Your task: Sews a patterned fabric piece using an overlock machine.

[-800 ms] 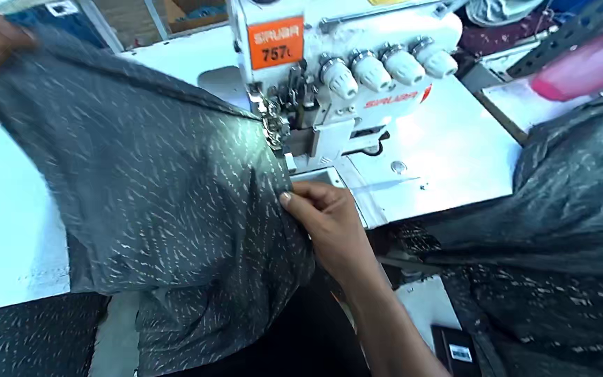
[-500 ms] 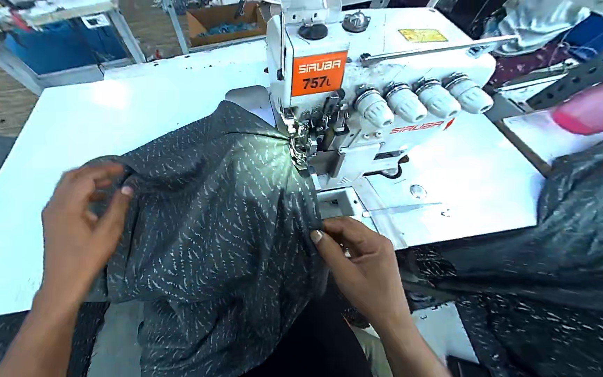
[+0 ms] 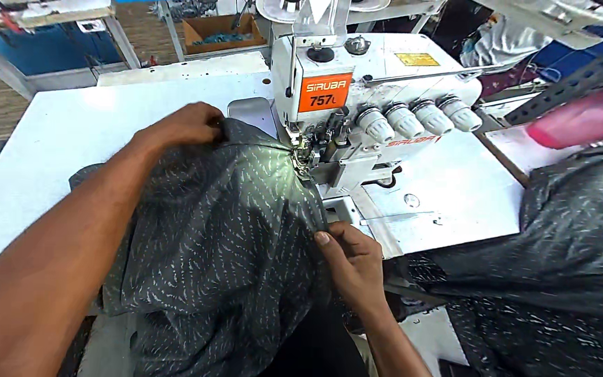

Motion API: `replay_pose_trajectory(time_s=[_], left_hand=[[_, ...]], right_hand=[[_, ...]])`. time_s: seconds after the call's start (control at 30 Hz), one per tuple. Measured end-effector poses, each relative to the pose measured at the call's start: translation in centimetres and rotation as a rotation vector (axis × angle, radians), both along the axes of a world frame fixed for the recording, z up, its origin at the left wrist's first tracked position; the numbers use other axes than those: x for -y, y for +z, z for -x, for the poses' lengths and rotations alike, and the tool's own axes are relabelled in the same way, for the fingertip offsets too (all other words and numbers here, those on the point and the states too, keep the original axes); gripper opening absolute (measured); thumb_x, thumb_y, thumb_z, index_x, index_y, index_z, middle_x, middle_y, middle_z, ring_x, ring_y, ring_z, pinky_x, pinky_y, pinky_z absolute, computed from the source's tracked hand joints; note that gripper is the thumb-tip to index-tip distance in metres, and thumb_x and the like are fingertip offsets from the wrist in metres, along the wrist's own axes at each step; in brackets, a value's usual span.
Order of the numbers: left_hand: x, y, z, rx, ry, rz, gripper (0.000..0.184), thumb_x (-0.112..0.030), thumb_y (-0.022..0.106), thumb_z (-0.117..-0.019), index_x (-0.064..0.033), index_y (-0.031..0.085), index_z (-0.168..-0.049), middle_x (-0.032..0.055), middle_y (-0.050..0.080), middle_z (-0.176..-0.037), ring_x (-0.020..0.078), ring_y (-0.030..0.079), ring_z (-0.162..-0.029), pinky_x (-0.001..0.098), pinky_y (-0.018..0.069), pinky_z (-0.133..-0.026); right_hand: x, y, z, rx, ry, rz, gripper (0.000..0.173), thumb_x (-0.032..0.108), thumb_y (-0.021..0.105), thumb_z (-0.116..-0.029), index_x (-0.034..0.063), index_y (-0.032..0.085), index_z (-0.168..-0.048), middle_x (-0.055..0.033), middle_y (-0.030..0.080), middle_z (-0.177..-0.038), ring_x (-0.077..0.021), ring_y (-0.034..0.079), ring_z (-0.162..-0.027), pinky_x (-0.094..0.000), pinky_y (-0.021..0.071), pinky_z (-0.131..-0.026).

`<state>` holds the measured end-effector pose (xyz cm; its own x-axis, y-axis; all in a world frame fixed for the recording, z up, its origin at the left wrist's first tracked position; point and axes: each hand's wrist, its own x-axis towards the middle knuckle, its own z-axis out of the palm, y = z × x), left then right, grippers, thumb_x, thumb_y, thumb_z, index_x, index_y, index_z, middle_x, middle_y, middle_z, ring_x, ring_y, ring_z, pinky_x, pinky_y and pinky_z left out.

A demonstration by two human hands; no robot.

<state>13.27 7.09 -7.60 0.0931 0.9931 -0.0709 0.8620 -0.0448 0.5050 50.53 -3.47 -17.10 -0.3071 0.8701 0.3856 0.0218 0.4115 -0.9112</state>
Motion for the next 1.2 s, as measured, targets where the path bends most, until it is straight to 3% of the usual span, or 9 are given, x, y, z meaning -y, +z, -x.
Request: replay_pose_trajectory(time_s=[0.1,0.2,0.3,0.4,0.57,0.77,0.9,1.03,1.2], left_hand=[[3.8,2.9,0.1,-0.09,0.04,-0.455,0.025,-0.012,0.052,-0.1004,0.004,0.07,-0.109,0.0233,0.07,-0.1,0.0358,0.069,-0.093,0.0598,0.0537,-0.087],[15.6,2.7,-4.4,-0.328,0.048,-0.859,0.029,-0.022,0.048,-0.1039,0.0035,0.062,-0.107,0.024,0.064,-0.093,0.036,0.064,-0.088,0.0526,0.0486,-0.082],[26.4,-4.5,-9.7,-0.3,-0.287,-0.73,0.018,-0.036,0.054,-0.1038,-0.0198,0.06,-0.107,0.002,0.061,-0.091,0.017,0.06,-0.08,0.0327,0.051,-0.073],[30.4,-9.9,-12.2,-0.173,-0.454,-0.634,0.021,-0.022,0.054,-0.1035,-0.0138,0.063,-0.121,0.0068,0.068,-0.096,0.02,0.062,-0.069,0.0325,0.0522,-0.058],[31.5,-10.8,-14.4,0.001,-0.077,-0.743,0.018,-0.024,0.059,-0.1015,-0.014,0.065,-0.115,0.0038,0.07,-0.092,0.013,0.067,-0.073,0.0264,0.0552,-0.062],[29.5,-9.0,-17.0,0.127,0.217,-0.725,0.028,-0.03,0.068,-0.0973,-0.0182,0.064,-0.123,0.0033,0.063,-0.115,0.0047,0.063,-0.08,0.0179,0.0541,-0.065],[28.5,-8.9,-18.2,0.01,0.261,-0.598,0.04,-0.029,0.069,-0.0947,-0.0125,0.064,-0.131,0.0125,0.06,-0.129,0.0102,0.061,-0.075,0.0234,0.0516,-0.057],[28.9,-8.6,-18.0,-0.046,0.258,-0.524,0.04,-0.015,0.064,-0.0964,-0.0131,0.064,-0.136,0.016,0.055,-0.137,0.0155,0.063,-0.074,0.0308,0.0543,-0.056],[27.5,-8.6,-16.8,-0.116,0.172,-0.578,0.031,-0.015,0.066,-0.0974,-0.0167,0.072,-0.128,0.0183,0.055,-0.137,0.0185,0.062,-0.072,0.0315,0.0509,-0.053]], right_hand=[[0.0,-0.1,-0.3,-0.01,0.019,0.003,0.02,0.029,0.066,-0.0987,0.0137,0.07,-0.088,0.007,0.06,-0.067,-0.0005,0.052,-0.052,-0.0168,0.045,-0.047],[-0.2,0.0,-0.3,-0.035,0.047,-0.013,0.019,0.029,0.066,-0.0993,0.014,0.068,-0.088,0.0079,0.058,-0.066,0.0007,0.051,-0.052,-0.0156,0.0449,-0.047],[-0.1,0.4,-0.3,-0.028,0.06,-0.024,0.016,0.025,0.065,-0.0997,0.0136,0.067,-0.089,0.0094,0.058,-0.067,0.0023,0.05,-0.053,-0.0139,0.0446,-0.047],[0.1,0.8,-0.4,0.012,0.062,-0.003,0.014,0.021,0.064,-0.0997,0.0113,0.067,-0.09,0.0079,0.058,-0.067,0.001,0.05,-0.052,-0.0146,0.0434,-0.045],[-0.1,1.0,0.0,-0.014,0.064,-0.006,0.012,0.015,0.064,-0.0991,0.0086,0.067,-0.089,0.007,0.06,-0.068,0.0012,0.054,-0.055,-0.0153,0.0461,-0.049],[0.2,1.2,0.1,-0.013,0.06,0.007,0.011,0.012,0.062,-0.0998,0.0077,0.067,-0.091,0.0062,0.061,-0.069,0.0006,0.054,-0.056,-0.0155,0.0459,-0.05],[0.0,1.1,0.1,-0.032,0.053,-0.001,0.01,0.011,0.062,-0.0997,0.0056,0.068,-0.095,0.0047,0.063,-0.073,-0.0007,0.057,-0.06,-0.0167,0.0494,-0.054],[2.5,1.2,-0.8,0.111,-0.202,-0.289,0.023,0.013,0.062,-0.1004,-0.0037,0.066,-0.115,-0.0077,0.069,-0.098,-0.0101,0.067,-0.086,-0.0277,0.0586,-0.078],[6.5,2.9,0.4,0.316,-0.108,-0.322,0.02,0.018,0.07,-0.0961,-0.0003,0.072,-0.105,-0.0071,0.071,-0.091,-0.0096,0.068,-0.076,-0.0263,0.0602,-0.067]])
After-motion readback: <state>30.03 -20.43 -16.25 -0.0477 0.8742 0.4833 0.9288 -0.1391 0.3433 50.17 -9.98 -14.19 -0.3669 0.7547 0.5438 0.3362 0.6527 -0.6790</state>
